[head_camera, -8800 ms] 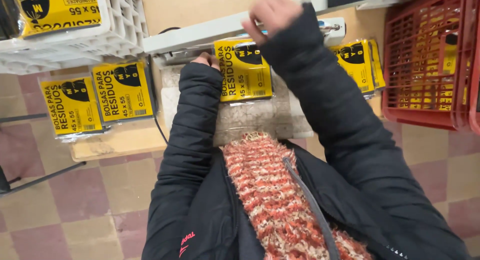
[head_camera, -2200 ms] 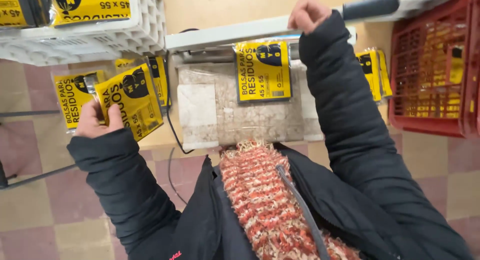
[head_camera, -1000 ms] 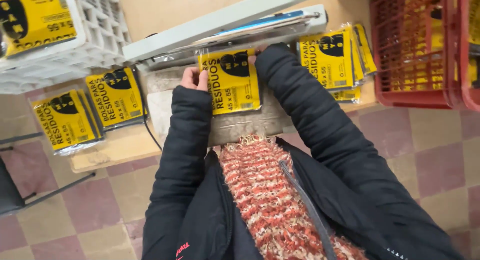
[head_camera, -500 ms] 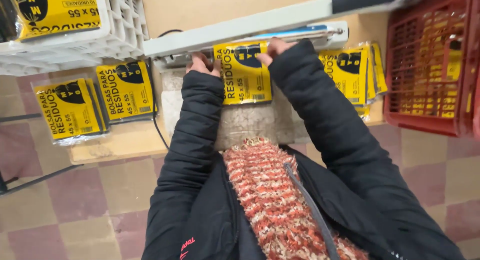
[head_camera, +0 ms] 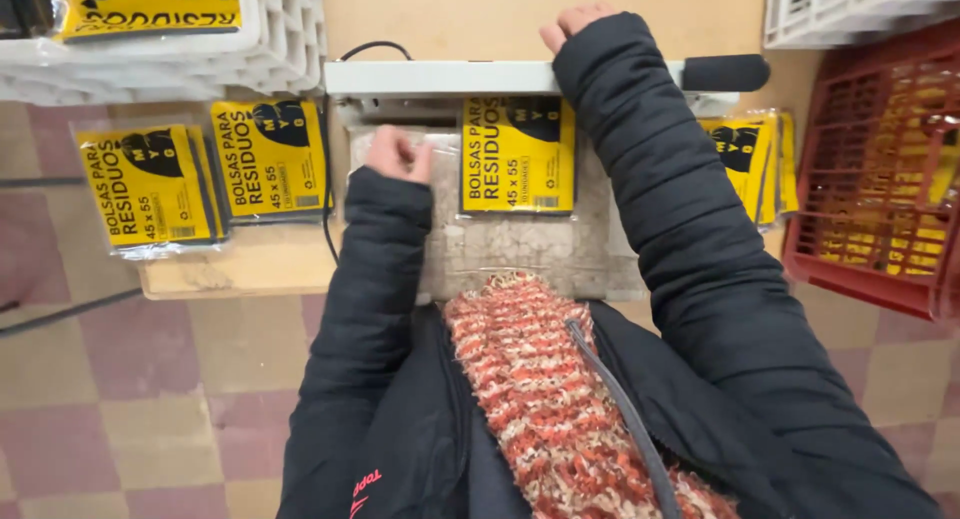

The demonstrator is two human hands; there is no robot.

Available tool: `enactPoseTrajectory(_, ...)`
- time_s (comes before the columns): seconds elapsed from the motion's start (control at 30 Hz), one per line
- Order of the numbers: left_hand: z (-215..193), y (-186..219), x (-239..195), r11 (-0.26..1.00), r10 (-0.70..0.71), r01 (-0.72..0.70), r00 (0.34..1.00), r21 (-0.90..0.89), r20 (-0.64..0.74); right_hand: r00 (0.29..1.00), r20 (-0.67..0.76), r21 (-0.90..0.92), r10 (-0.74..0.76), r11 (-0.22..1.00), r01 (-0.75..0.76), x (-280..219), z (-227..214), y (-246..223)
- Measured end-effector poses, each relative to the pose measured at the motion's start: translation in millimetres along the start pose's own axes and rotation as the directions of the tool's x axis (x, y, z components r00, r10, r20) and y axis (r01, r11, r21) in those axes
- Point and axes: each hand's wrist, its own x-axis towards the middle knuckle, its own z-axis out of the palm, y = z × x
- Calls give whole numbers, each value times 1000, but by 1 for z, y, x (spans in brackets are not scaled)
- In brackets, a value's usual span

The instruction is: Packing individual packets of plastic bags into an organized arrangement and using an impulse heat sealer.

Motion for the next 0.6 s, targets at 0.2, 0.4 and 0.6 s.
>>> enactPoseTrajectory(0.2, -106, -55, -1, 970, -150, 189, 961, 153, -232, 983, 14, 234, 184, 955, -182, -4, 15, -2)
enactPoseTrajectory(0.4, -149, -189, 39, 757, -245, 316, 949, 572, -200, 979, -6, 199, 206, 959, -201, -6, -1, -9)
enactPoseTrajectory(0.6, -154, -296, 67, 623, -170, 313, 949, 717, -266, 959, -51, 248, 278, 934, -258, -7, -7, -12)
